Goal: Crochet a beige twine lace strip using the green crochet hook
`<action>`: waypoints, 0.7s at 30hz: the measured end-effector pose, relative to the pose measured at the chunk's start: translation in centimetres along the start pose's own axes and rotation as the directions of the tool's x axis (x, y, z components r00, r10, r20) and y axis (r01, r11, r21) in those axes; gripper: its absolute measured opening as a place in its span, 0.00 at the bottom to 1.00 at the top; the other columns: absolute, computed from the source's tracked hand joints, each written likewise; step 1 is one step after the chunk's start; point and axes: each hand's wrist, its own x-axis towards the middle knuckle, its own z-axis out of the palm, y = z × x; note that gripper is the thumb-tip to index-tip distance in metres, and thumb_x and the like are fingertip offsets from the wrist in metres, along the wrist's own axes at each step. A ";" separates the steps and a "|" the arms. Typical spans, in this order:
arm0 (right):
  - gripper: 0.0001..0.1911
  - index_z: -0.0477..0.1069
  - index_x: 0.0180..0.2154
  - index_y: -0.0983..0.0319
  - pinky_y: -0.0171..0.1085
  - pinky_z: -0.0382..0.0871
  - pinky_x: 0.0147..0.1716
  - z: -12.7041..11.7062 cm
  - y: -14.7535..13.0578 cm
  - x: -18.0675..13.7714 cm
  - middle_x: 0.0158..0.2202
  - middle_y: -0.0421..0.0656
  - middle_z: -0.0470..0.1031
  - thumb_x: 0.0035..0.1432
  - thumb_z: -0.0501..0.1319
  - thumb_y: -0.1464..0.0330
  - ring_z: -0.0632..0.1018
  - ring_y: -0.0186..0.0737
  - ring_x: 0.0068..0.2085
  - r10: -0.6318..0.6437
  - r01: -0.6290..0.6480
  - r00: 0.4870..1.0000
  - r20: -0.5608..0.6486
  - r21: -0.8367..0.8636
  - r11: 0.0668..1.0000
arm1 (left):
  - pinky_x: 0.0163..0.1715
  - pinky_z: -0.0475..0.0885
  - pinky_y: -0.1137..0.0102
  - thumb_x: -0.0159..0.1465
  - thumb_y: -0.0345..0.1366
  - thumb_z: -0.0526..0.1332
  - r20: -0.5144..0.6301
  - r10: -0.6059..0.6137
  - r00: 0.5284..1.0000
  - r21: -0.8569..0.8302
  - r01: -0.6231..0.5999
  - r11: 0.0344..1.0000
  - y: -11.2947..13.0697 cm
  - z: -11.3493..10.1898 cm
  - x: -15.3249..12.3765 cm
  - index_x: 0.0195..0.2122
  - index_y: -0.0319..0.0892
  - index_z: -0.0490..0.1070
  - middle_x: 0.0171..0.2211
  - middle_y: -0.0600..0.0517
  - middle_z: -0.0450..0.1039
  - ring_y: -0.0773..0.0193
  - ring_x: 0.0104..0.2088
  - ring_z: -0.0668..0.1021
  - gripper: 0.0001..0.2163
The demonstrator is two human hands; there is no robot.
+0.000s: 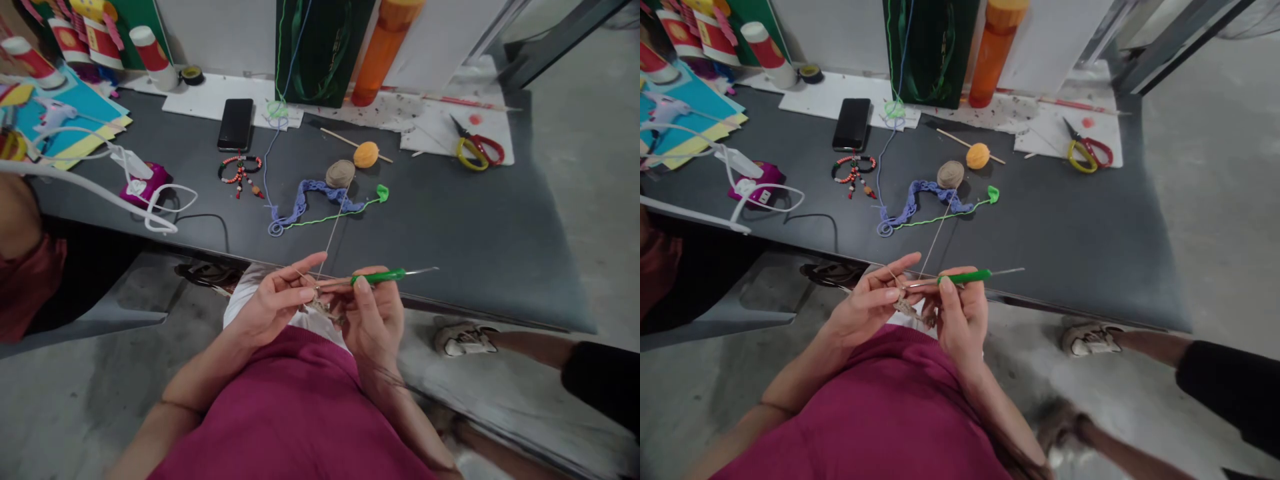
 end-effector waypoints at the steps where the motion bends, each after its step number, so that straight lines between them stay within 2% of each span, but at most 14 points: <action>1: 0.15 0.69 0.38 0.53 0.31 0.66 0.14 0.1 0.1 0.1 0.21 0.32 0.79 0.65 0.68 0.53 0.75 0.35 0.16 0.040 -0.040 0.999 -0.008 0.027 0.999 | 0.41 0.72 0.69 0.51 0.31 0.78 0.013 -0.002 1.000 0.001 0.002 1.000 -0.1 0.1 0.0 0.50 0.44 0.85 0.27 0.56 0.78 0.66 0.32 0.79 0.23; 3: 0.16 0.70 0.36 0.54 0.30 0.68 0.15 0.4 0.5 0.0 0.22 0.33 0.80 0.60 0.72 0.53 0.78 0.35 0.18 0.072 -0.069 0.997 -0.038 0.067 0.995 | 0.43 0.74 0.68 0.51 0.32 0.79 0.025 0.002 1.000 0.018 -0.002 1.000 -0.3 0.2 0.0 0.51 0.45 0.85 0.31 0.54 0.82 0.65 0.34 0.81 0.24; 5: 0.15 0.72 0.35 0.55 0.31 0.74 0.19 0.7 0.8 -0.1 0.27 0.35 0.84 0.58 0.74 0.56 0.82 0.36 0.23 0.041 -0.036 0.997 -0.062 0.080 0.996 | 0.44 0.74 0.69 0.50 0.32 0.80 0.011 0.021 1.000 0.050 -0.021 0.999 -0.6 0.2 0.0 0.52 0.47 0.84 0.35 0.52 0.84 0.65 0.36 0.81 0.26; 8: 0.08 0.75 0.38 0.55 0.34 0.81 0.27 0.6 0.9 -0.3 0.33 0.38 0.88 0.63 0.72 0.62 0.86 0.38 0.30 -0.059 0.060 0.998 -0.032 0.026 0.998 | 0.45 0.74 0.70 0.52 0.33 0.80 -0.057 0.098 0.994 0.084 -0.093 0.992 -0.8 0.2 0.0 0.52 0.49 0.85 0.36 0.54 0.83 0.67 0.37 0.80 0.25; 10: 0.02 0.76 0.40 0.55 0.37 0.84 0.32 0.3 0.8 -0.3 0.35 0.39 0.88 0.67 0.68 0.65 0.88 0.40 0.35 -0.179 0.179 0.984 0.017 -0.067 0.981 | 0.44 0.74 0.71 0.53 0.34 0.80 -0.095 0.155 0.983 0.097 -0.146 0.985 -1.0 0.2 0.0 0.52 0.48 0.84 0.34 0.56 0.81 0.68 0.36 0.79 0.24; 12: 0.03 0.78 0.42 0.54 0.42 0.86 0.37 -0.2 0.8 -0.2 0.38 0.41 0.89 0.67 0.67 0.69 0.89 0.43 0.39 -0.352 0.364 0.931 0.092 -0.186 0.913 | 0.43 0.74 0.71 0.54 0.34 0.80 -0.104 0.185 0.977 0.100 -0.175 0.980 -1.2 0.1 0.0 0.55 0.48 0.83 0.33 0.57 0.80 0.69 0.35 0.79 0.26; 14: 0.10 0.79 0.44 0.52 0.45 0.87 0.39 -0.5 1.0 -0.1 0.42 0.42 0.89 0.65 0.68 0.72 0.89 0.45 0.42 -0.506 0.541 0.841 0.191 -0.291 0.789 | 0.41 0.73 0.72 0.54 0.33 0.80 -0.096 0.177 0.979 0.083 -0.170 0.982 -1.3 0.0 0.1 0.57 0.47 0.81 0.31 0.57 0.78 0.70 0.33 0.78 0.28; 16: 0.15 0.81 0.45 0.50 0.45 0.87 0.38 -0.6 1.2 0.0 0.45 0.41 0.89 0.62 0.69 0.76 0.89 0.45 0.41 -0.564 0.613 0.790 0.242 -0.341 0.713 | 0.39 0.72 0.73 0.54 0.33 0.80 -0.090 0.130 0.987 0.048 -0.127 0.991 -1.3 -0.1 0.2 0.58 0.46 0.81 0.28 0.58 0.77 0.72 0.31 0.76 0.29; 18: 0.14 0.81 0.44 0.50 0.44 0.86 0.36 -0.4 1.4 -0.1 0.43 0.41 0.89 0.62 0.69 0.76 0.89 0.44 0.40 -0.546 0.583 0.812 0.206 -0.325 0.745 | 0.39 0.72 0.73 0.53 0.32 0.80 -0.075 0.070 0.995 0.013 -0.070 0.997 -1.2 -0.2 0.3 0.57 0.45 0.82 0.28 0.58 0.77 0.72 0.30 0.76 0.28; 21: 0.08 0.81 0.41 0.53 0.43 0.86 0.37 -0.1 1.3 -0.4 0.38 0.41 0.88 0.64 0.68 0.73 0.89 0.44 0.40 -0.456 0.462 0.886 0.087 -0.264 0.847 | 0.40 0.73 0.72 0.52 0.34 0.81 -0.040 0.009 0.999 -0.009 -0.010 1.000 -1.0 -0.4 0.4 0.54 0.47 0.83 0.31 0.56 0.81 0.70 0.32 0.78 0.27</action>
